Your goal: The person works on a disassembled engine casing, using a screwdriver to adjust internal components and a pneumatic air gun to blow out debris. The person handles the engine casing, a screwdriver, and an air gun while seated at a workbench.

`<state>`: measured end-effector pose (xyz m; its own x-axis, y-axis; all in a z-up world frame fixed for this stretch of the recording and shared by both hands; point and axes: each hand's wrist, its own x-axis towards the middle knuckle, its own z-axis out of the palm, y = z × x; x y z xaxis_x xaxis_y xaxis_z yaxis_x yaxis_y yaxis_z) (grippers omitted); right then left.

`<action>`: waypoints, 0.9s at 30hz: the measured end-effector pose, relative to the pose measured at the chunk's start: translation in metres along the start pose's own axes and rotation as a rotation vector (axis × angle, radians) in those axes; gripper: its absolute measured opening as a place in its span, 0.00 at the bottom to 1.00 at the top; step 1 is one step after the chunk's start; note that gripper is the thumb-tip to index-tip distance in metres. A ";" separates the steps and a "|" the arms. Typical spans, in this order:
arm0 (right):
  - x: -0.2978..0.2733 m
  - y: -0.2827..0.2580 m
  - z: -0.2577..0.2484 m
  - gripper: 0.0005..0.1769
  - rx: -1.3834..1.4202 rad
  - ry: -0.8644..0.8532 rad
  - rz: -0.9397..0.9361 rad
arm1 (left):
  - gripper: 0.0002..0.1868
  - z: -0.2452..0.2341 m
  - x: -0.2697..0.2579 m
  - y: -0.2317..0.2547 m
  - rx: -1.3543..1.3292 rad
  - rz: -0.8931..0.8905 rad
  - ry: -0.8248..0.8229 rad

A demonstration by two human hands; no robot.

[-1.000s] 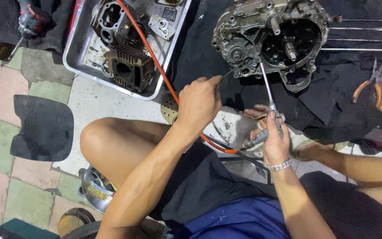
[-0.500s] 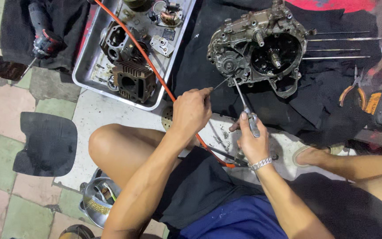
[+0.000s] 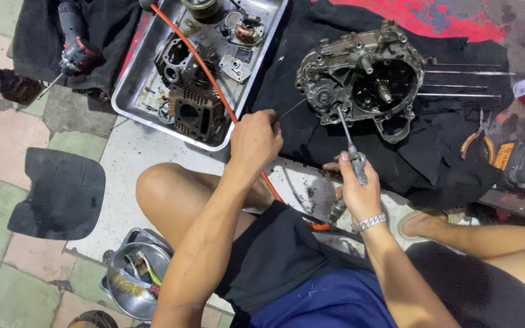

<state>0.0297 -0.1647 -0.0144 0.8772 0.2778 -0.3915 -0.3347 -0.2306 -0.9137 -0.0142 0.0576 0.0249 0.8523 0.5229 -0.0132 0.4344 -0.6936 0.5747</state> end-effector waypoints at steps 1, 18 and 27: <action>0.001 -0.004 0.004 0.18 0.013 -0.010 -0.014 | 0.10 -0.002 0.002 -0.001 0.002 -0.025 0.008; 0.020 -0.018 0.044 0.27 -0.421 0.044 -0.218 | 0.10 0.016 0.016 -0.003 -0.075 -0.008 0.097; 0.023 -0.011 0.043 0.23 -0.163 -0.010 -0.076 | 0.09 0.021 0.023 -0.005 -0.095 0.058 0.233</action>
<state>0.0387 -0.1153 -0.0183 0.8942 0.3096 -0.3234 -0.2062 -0.3565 -0.9113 0.0097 0.0623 0.0046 0.7801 0.5914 0.2043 0.3482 -0.6817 0.6435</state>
